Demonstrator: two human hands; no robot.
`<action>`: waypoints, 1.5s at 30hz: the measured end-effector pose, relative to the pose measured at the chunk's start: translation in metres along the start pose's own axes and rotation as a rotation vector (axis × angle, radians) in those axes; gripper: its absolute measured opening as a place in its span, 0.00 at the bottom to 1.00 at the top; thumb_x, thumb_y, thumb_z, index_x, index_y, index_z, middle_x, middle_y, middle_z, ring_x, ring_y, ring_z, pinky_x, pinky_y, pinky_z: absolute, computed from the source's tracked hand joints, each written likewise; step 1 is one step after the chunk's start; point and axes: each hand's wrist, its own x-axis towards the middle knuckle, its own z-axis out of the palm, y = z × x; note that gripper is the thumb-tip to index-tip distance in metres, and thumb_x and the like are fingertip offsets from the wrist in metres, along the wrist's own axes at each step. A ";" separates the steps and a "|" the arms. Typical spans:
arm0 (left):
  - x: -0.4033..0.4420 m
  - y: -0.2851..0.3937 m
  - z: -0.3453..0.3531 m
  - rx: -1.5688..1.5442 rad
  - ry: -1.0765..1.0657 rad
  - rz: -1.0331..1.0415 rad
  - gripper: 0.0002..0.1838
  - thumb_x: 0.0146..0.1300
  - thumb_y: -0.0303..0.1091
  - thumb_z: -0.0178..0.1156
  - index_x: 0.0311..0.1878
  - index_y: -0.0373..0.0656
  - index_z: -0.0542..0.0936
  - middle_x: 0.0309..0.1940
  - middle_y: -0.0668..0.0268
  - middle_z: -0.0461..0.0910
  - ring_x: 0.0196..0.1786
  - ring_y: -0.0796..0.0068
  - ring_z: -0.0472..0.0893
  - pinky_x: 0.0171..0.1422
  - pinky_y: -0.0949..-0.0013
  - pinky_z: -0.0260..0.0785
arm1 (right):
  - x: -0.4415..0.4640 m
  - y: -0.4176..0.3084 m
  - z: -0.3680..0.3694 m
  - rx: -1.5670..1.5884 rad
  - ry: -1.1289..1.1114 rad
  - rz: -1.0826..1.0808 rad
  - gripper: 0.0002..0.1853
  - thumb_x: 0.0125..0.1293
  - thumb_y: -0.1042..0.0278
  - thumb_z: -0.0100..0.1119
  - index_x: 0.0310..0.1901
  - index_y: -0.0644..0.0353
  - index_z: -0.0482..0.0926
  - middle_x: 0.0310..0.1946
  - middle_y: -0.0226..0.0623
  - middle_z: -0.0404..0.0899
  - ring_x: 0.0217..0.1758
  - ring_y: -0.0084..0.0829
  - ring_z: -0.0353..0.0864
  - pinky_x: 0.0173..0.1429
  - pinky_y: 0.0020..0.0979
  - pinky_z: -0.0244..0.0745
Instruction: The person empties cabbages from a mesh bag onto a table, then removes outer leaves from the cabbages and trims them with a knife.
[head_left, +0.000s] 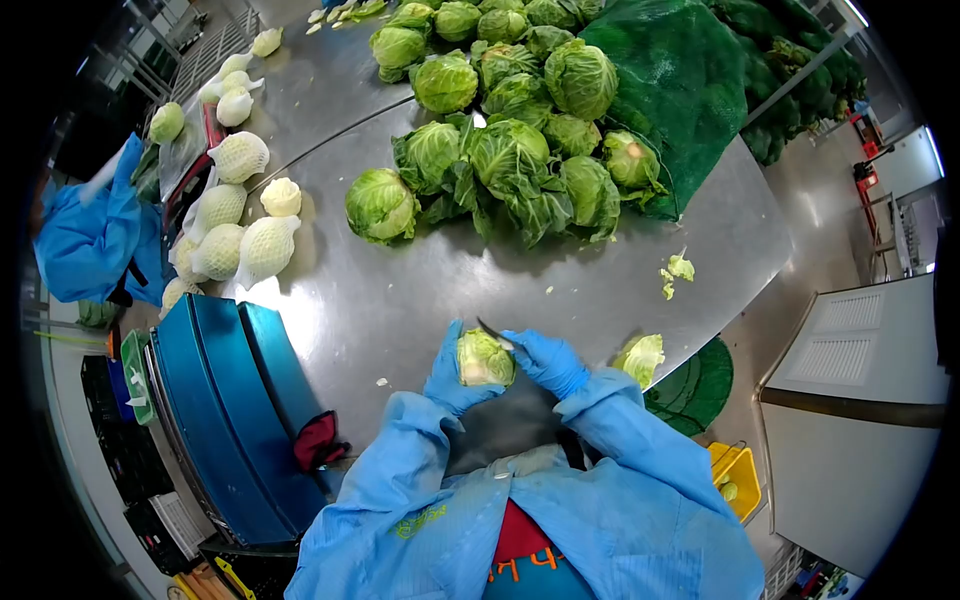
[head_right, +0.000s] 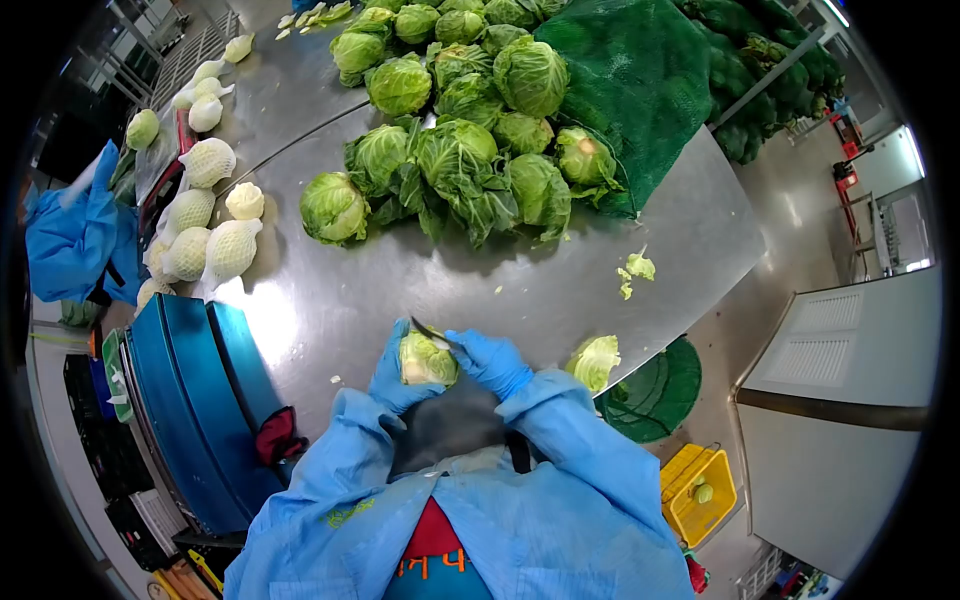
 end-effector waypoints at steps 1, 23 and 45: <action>-0.001 -0.001 -0.003 0.033 -0.005 0.028 0.68 0.36 0.34 0.83 0.75 0.35 0.43 0.66 0.54 0.65 0.67 0.62 0.69 0.71 0.59 0.62 | 0.005 0.007 -0.004 0.124 -0.038 0.068 0.14 0.69 0.57 0.56 0.48 0.55 0.81 0.42 0.44 0.82 0.38 0.42 0.82 0.43 0.36 0.77; -0.019 -0.008 -0.004 0.248 0.086 0.245 0.64 0.30 0.39 0.85 0.72 0.35 0.57 0.65 0.52 0.66 0.67 0.58 0.69 0.72 0.58 0.61 | -0.017 -0.028 -0.019 0.986 -0.271 0.744 0.24 0.61 0.58 0.68 0.55 0.62 0.76 0.37 0.35 0.81 0.40 0.27 0.78 0.50 0.29 0.75; -0.007 0.020 0.053 0.498 0.196 0.477 0.48 0.33 0.38 0.79 0.61 0.39 0.68 0.54 0.54 0.73 0.57 0.52 0.74 0.62 0.57 0.66 | -0.003 0.077 -0.042 -0.143 0.528 0.319 0.11 0.69 0.60 0.54 0.47 0.53 0.78 0.33 0.45 0.79 0.36 0.46 0.80 0.43 0.40 0.75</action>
